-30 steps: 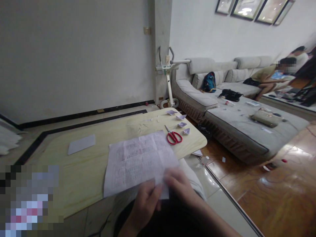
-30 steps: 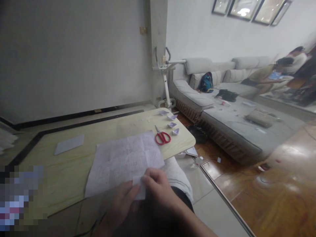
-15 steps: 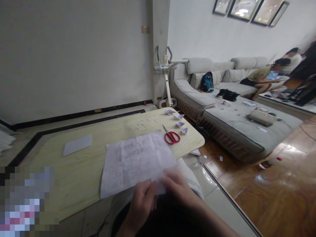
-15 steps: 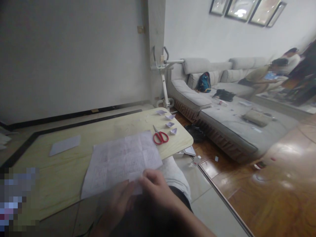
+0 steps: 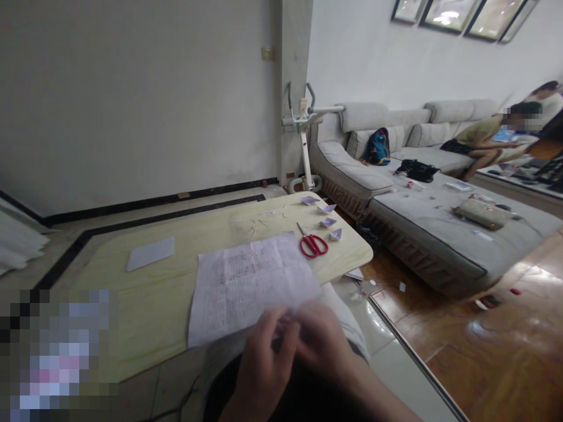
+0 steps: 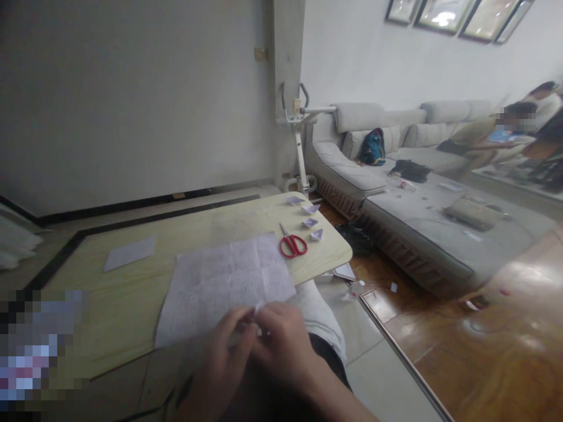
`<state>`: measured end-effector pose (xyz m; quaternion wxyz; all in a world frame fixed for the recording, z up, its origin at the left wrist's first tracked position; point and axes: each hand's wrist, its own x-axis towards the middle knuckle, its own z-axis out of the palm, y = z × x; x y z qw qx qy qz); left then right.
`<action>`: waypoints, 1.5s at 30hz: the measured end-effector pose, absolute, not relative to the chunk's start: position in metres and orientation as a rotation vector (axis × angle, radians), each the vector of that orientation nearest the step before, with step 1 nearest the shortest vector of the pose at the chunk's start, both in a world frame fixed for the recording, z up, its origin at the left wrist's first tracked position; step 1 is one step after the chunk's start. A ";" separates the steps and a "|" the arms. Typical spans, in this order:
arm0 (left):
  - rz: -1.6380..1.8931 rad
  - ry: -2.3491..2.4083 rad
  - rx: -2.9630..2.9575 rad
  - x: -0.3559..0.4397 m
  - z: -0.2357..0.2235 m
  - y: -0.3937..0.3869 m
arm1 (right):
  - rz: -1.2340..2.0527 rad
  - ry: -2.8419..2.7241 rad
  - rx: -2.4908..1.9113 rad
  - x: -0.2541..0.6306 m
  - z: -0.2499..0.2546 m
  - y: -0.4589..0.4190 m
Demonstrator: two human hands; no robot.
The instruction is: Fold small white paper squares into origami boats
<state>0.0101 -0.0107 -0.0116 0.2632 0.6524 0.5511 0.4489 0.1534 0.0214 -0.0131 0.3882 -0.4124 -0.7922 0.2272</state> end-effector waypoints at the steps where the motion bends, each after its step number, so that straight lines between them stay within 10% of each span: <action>1: 1.180 1.493 1.725 0.011 -0.013 -0.011 | 0.555 -2.053 -1.016 0.153 -0.011 0.021; 45: 1.059 1.445 1.407 0.000 0.002 -0.001 | 0.735 -1.855 -0.786 0.160 -0.012 0.019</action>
